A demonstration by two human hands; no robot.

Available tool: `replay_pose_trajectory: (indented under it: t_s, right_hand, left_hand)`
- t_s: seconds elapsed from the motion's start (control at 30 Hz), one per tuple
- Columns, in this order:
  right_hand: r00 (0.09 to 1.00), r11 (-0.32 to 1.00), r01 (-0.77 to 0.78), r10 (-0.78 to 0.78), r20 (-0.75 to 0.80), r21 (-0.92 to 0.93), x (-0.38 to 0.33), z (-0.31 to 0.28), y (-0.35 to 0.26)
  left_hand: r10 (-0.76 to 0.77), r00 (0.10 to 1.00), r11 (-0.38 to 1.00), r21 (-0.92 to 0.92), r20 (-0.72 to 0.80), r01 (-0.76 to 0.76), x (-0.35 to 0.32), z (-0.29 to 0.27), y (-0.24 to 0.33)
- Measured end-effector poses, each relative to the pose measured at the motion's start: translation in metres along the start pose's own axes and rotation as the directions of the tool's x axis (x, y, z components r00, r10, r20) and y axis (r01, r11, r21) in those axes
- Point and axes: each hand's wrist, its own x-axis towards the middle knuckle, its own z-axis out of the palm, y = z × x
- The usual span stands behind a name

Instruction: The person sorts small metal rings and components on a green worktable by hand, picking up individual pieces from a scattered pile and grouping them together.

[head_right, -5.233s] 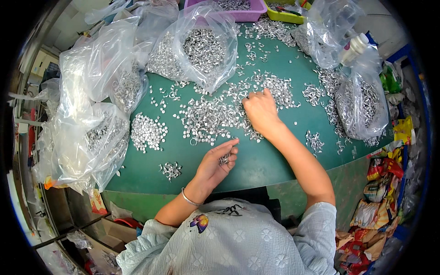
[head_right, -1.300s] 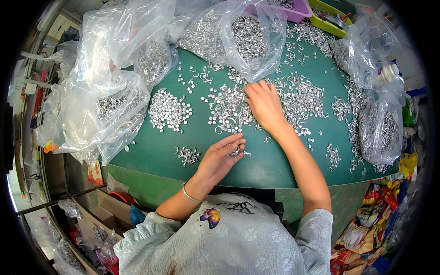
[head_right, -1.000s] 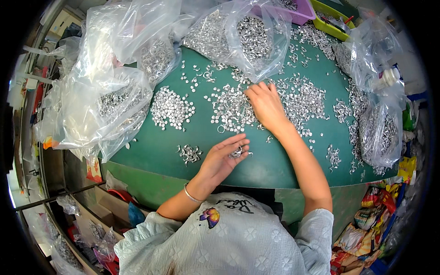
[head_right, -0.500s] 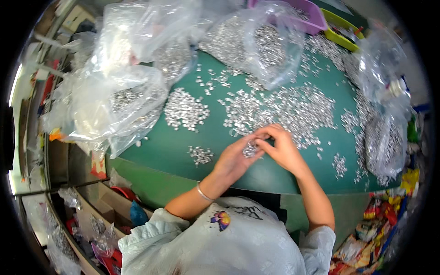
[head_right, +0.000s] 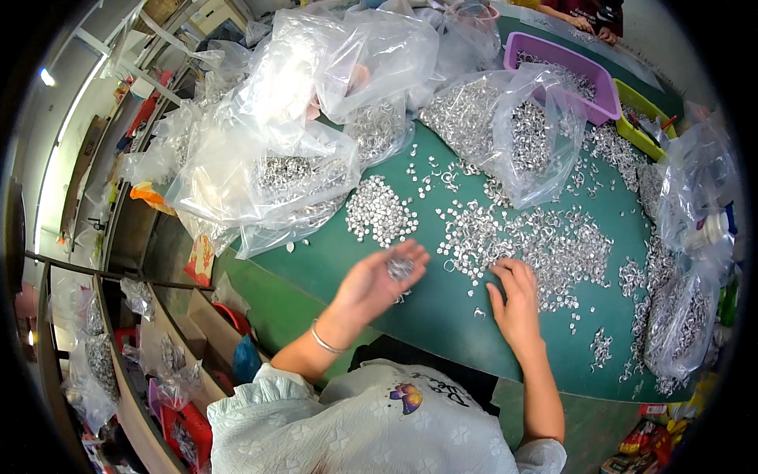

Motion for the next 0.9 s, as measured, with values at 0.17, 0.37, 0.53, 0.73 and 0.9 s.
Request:
replay_pose_trajectory:
  t_s: [0.17,0.37,0.53,0.73,0.9]
  right_hand:
    - [0.998,1.000,0.005,-0.006,-0.057,-0.011,-0.008,-0.002,0.008]
    - [0.997,0.990,0.029,-0.038,-0.063,-0.137,-0.012,-0.007,0.008]
    - [0.995,0.976,0.098,-0.088,0.055,-0.194,-0.015,-0.013,0.007]
    - [0.986,0.944,-0.163,0.149,-0.069,-0.287,-0.042,-0.034,0.038]
    - [0.993,0.958,-0.013,0.045,0.106,-0.287,-0.021,-0.015,0.015]
  left_hand:
    - [0.520,0.850,0.844,0.101,0.083,-0.526,0.012,0.066,0.085]
    - [0.599,0.585,0.034,0.713,0.546,-0.701,0.086,0.155,0.216]
    - [0.396,0.819,-0.538,0.828,0.415,-0.159,0.154,0.150,0.252]
    - [0.531,0.042,-0.640,0.433,0.847,-0.635,0.076,0.138,0.095]
    - [0.093,0.676,-0.481,0.628,0.731,-0.612,0.030,0.038,-0.035]
